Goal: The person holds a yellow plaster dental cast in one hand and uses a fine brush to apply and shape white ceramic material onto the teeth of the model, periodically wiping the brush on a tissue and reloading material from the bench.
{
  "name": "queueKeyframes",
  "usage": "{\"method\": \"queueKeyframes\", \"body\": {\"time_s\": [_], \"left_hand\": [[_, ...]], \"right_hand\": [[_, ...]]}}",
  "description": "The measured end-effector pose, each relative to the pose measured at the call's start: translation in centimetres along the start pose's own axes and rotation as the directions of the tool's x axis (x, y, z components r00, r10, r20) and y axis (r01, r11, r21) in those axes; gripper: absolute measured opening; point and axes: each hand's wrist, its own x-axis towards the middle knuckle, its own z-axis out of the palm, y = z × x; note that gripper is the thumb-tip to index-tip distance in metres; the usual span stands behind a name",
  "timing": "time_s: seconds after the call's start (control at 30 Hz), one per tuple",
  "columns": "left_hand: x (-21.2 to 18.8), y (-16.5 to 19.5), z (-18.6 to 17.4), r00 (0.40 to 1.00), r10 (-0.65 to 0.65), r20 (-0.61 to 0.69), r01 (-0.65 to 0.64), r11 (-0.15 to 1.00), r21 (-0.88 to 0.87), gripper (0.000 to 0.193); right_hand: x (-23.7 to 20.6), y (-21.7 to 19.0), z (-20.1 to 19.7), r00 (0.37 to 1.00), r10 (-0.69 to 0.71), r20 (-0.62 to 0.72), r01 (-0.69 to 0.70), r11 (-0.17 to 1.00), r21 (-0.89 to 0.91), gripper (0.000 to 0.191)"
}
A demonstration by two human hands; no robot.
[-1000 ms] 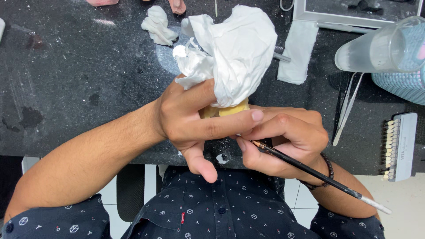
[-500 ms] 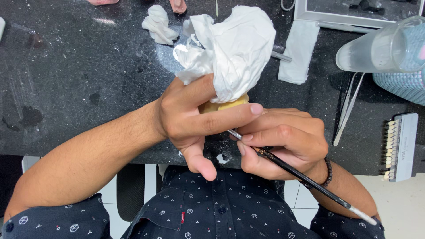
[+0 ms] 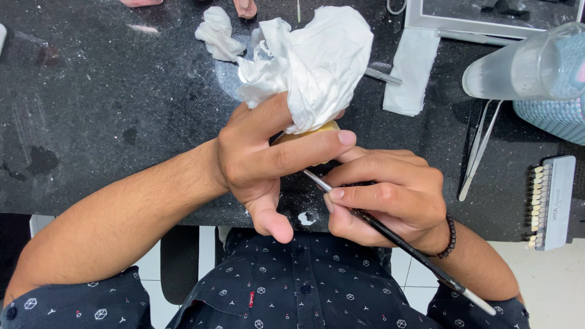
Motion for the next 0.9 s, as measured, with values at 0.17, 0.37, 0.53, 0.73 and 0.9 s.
{"method": "queueKeyframes", "body": {"time_s": [0.17,0.37,0.53,0.73,0.9], "left_hand": [[0.04,-0.04,-0.03,1.000,0.000,-0.006,0.000,1.000,-0.031,0.090],[0.11,0.01,0.08,1.000,-0.009,-0.014,0.008,0.999,-0.044,0.089],[0.15,-0.05,0.05,1.000,-0.007,-0.017,0.006,0.999,-0.043,0.088],[0.25,-0.05,0.04,1.000,-0.008,-0.020,0.007,0.998,-0.055,0.087],[0.37,0.02,0.04,1.000,-0.010,-0.021,0.008,0.999,-0.051,0.087]], "right_hand": [[0.10,-0.16,-0.18,1.000,-0.009,0.021,0.009,1.000,-0.018,0.023],[-0.01,-0.14,-0.22,1.000,-0.003,0.023,0.004,1.000,-0.018,0.022],[-0.21,0.00,-0.24,0.999,0.007,0.033,-0.006,1.000,-0.022,0.023],[-0.27,-0.01,-0.27,0.999,0.009,0.039,-0.008,1.000,-0.024,0.024],[-0.11,-0.07,-0.32,0.999,0.019,0.044,-0.018,1.000,-0.024,0.025]]}}
